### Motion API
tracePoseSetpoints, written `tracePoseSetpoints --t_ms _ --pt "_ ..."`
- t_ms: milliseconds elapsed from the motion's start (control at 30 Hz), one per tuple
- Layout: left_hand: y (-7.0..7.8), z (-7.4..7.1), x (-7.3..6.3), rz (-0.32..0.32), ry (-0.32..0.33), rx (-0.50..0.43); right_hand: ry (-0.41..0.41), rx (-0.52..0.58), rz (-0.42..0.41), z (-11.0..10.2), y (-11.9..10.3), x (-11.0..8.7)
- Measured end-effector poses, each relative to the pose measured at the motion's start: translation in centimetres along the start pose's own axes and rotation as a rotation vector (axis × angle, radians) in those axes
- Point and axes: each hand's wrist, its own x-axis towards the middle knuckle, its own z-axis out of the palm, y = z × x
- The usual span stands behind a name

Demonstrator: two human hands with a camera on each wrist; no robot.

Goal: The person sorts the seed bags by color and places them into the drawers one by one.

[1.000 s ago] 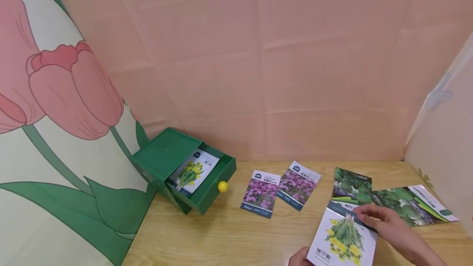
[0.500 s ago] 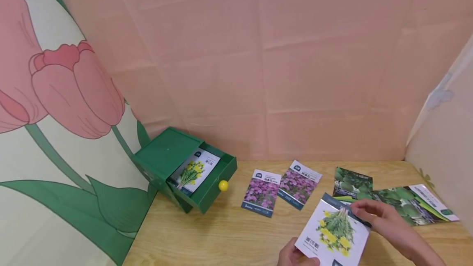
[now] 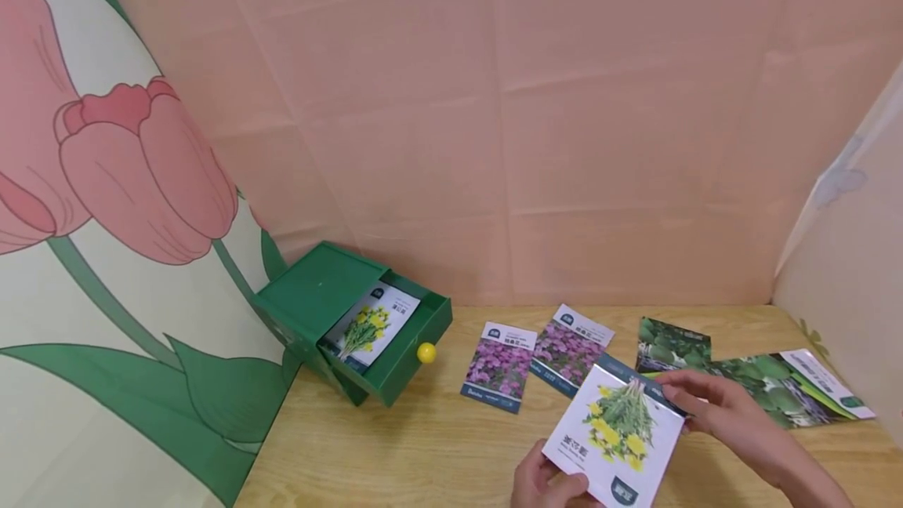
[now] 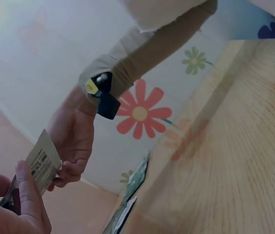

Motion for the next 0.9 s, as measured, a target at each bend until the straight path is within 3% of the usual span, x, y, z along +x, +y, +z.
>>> tracePoseSetpoints --t_ms 133,367,900 --pt "0.7 0.1 -0.1 -0.03 0.074 0.026 -0.001 0.004 -0.046 0.4 -0.3 0.0" --pt "1.8 -0.1 -0.2 -0.048 0.13 0.044 0.003 -0.026 -0.087 0.8 -1.5 0.3" --pt "5.4 -2.1 -0.6 0.032 0.093 0.052 -0.028 0.048 -0.111 1.9 -3.9 1.4"
